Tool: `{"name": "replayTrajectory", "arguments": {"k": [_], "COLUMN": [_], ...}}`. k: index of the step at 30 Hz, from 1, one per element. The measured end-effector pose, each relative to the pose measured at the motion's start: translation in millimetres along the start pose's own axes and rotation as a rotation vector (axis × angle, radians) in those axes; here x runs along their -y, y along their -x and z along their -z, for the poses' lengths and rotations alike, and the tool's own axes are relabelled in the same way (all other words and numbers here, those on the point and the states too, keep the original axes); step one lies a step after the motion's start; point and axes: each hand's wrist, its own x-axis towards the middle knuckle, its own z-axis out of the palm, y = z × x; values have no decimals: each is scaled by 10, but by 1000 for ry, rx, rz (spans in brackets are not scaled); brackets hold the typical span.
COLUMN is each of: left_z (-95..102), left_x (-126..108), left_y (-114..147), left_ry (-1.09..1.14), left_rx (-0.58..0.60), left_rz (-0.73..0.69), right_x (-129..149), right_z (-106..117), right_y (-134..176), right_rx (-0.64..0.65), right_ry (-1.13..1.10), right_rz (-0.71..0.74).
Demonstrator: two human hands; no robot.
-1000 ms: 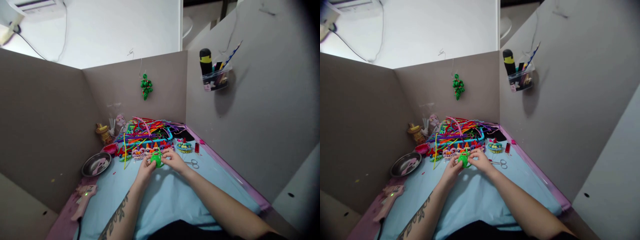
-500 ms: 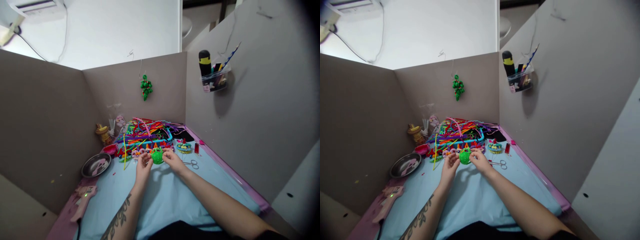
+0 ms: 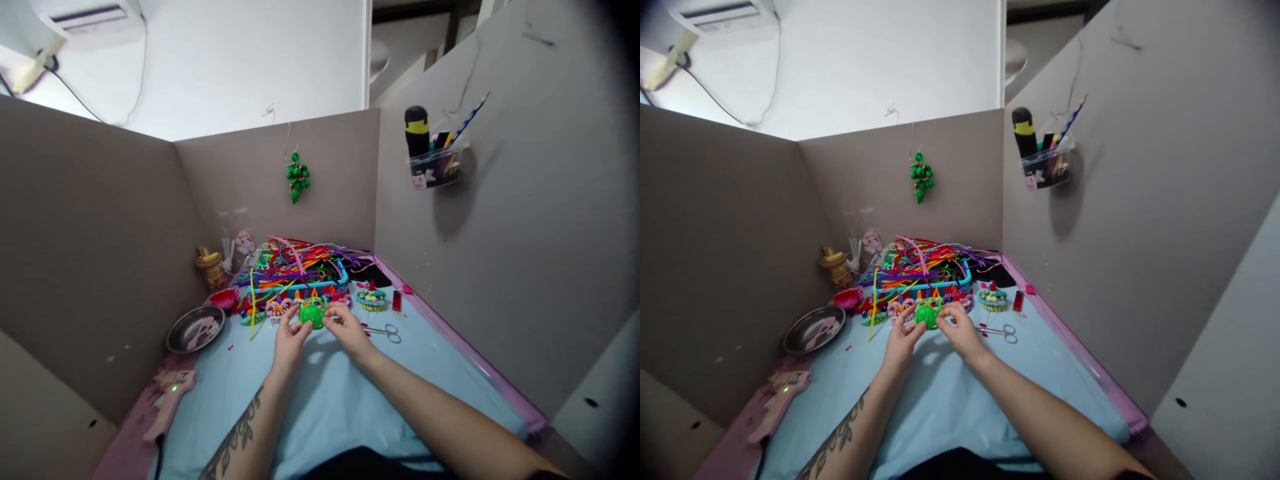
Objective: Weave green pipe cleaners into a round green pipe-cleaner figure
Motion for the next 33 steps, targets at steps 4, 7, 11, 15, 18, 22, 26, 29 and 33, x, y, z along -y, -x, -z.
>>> {"name": "replayTrajectory", "arguments": {"k": [4,7,11,15,18,22,26,29,33], "left_z": [6,-3,2,21,21,-1,-6,11,42], "left_x": [-4,0,25,53,48,14,5,27,74], "left_y": [-14,-8,-9,-31,-31,-8,-7,-27,-60], "left_ry": [-12,-40,-76,-70,-55,-54,-48,-58,-70], "left_rx": [-28,-24,4,17,36,63,61,56,49], "left_rz": [14,6,3,19,41,71,81,85,32], "right_x": [29,49,42,18,-5,-19,9,25,-11], "right_z": [77,104,79,60,69,90,116,127,115], "right_y": [-30,-49,-65,-92,-114,-131,-129,-119,-118], "right_rx": [-66,-45,-31,-50,-56,-18,27,76,83], "right_ry": [37,51,-17,-134,-146,-158,-179,-200,-203], "right_rz": [66,56,-6,-62,-60,-71,-124,-141,-134]}}
